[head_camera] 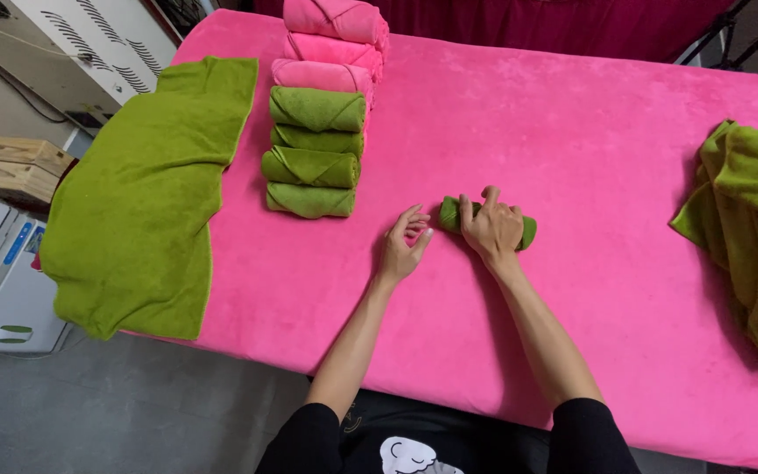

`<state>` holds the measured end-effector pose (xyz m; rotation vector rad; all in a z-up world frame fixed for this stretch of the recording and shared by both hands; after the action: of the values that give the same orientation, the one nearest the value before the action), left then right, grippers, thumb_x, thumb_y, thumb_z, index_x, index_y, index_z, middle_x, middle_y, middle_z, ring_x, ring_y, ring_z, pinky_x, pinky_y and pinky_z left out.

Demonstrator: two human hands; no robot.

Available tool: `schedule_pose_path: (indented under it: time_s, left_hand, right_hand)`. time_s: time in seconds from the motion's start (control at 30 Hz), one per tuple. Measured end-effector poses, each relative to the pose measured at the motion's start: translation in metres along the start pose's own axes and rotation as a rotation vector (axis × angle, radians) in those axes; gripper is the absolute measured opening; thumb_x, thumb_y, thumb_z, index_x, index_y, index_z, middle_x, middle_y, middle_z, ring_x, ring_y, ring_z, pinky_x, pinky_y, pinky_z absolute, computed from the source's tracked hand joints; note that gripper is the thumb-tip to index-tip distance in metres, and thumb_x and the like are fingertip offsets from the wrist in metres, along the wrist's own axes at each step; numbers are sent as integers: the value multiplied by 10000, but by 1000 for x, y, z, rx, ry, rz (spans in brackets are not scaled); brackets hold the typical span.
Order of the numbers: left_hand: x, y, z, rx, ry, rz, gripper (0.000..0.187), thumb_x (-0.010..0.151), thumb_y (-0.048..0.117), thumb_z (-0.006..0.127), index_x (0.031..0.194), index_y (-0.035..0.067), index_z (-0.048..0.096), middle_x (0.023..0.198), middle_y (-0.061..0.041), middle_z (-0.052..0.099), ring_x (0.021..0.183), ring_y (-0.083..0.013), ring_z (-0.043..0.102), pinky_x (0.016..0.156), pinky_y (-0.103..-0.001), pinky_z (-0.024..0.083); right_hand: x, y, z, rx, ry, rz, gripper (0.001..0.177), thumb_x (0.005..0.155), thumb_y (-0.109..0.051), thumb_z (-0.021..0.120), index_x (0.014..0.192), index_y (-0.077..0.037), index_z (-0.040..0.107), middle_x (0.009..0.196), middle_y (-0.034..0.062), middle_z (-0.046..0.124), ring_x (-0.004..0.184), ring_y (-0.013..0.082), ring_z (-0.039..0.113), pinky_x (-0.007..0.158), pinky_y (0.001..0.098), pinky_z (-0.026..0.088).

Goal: Folding and smoothing green towels into decorative shapes on a massage table.

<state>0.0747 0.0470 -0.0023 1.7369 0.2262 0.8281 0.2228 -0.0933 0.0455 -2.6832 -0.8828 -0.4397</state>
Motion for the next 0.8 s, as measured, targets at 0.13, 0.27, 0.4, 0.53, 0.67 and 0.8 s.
schedule_pose_path:
  time_s: [0.13, 0.27, 0.4, 0.53, 0.67, 0.8]
  left_hand:
    - [2, 0, -3, -9, 17, 6, 543, 976, 156, 751, 1470, 26, 567, 1193, -199, 745, 1040, -349, 754, 832, -389, 627]
    - [1, 25, -4, 73, -9, 67, 646, 946, 241, 792, 1497, 22, 535, 1292, -214, 692, 1157, -381, 706, 900, -446, 614]
    - [-7, 24, 2, 69, -112, 64, 787, 956, 411, 775, 1555, 9, 459, 1431, -250, 619, 1318, -422, 617, 1043, -540, 533]
    - [-8, 29, 1, -41, -171, -9, 877, 983, 577, 685, 1586, 7, 403, 1471, -272, 591, 1367, -442, 577, 1111, -559, 473]
    - [-5, 18, 14, 190, -330, 13, 670, 1072, 548, 508, 1610, 163, 407, 1289, -111, 737, 1280, -311, 665, 1159, -487, 388]
    - [-6, 10, 12, 276, -296, 13, 492, 1108, 468, 464, 1531, 223, 516, 1136, -32, 796, 1192, -232, 716, 1142, -430, 377]
  right_hand:
    - [1, -6, -12, 2, -13, 6, 587, 1098, -712, 332, 1175, -137, 427, 627, 152, 665, 687, 378, 751, 875, 460, 476]
    - [8, -5, -18, 31, -164, 13, 588, 1106, -690, 276, 1202, -129, 427, 668, 213, 695, 763, 423, 765, 902, 474, 484]
    - [-6, -3, -28, 110, -377, 109, 668, 1095, -726, 222, 1280, -117, 427, 754, 266, 737, 835, 468, 766, 864, 524, 507]
    - [-30, 6, -29, 86, -544, 152, 699, 1053, -777, 222, 1330, -164, 416, 903, 239, 766, 946, 463, 760, 857, 570, 525]
    - [-41, -3, -37, 63, -556, 89, 684, 1080, -716, 197, 1368, -139, 423, 911, 263, 757, 960, 492, 753, 891, 571, 523]
    - [-40, -16, -62, 9, -364, -37, 718, 1127, -621, 218, 1558, -90, 439, 1148, 250, 624, 1137, 454, 625, 1042, 540, 428]
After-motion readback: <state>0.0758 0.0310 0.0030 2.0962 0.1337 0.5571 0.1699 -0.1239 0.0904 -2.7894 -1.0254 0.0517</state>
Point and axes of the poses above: each hand's wrist, its own x-axis towards the middle knuckle, its own z-axis out of the palm, y = z × x, the point moved 7 cm from there along x, towards the middle knuckle
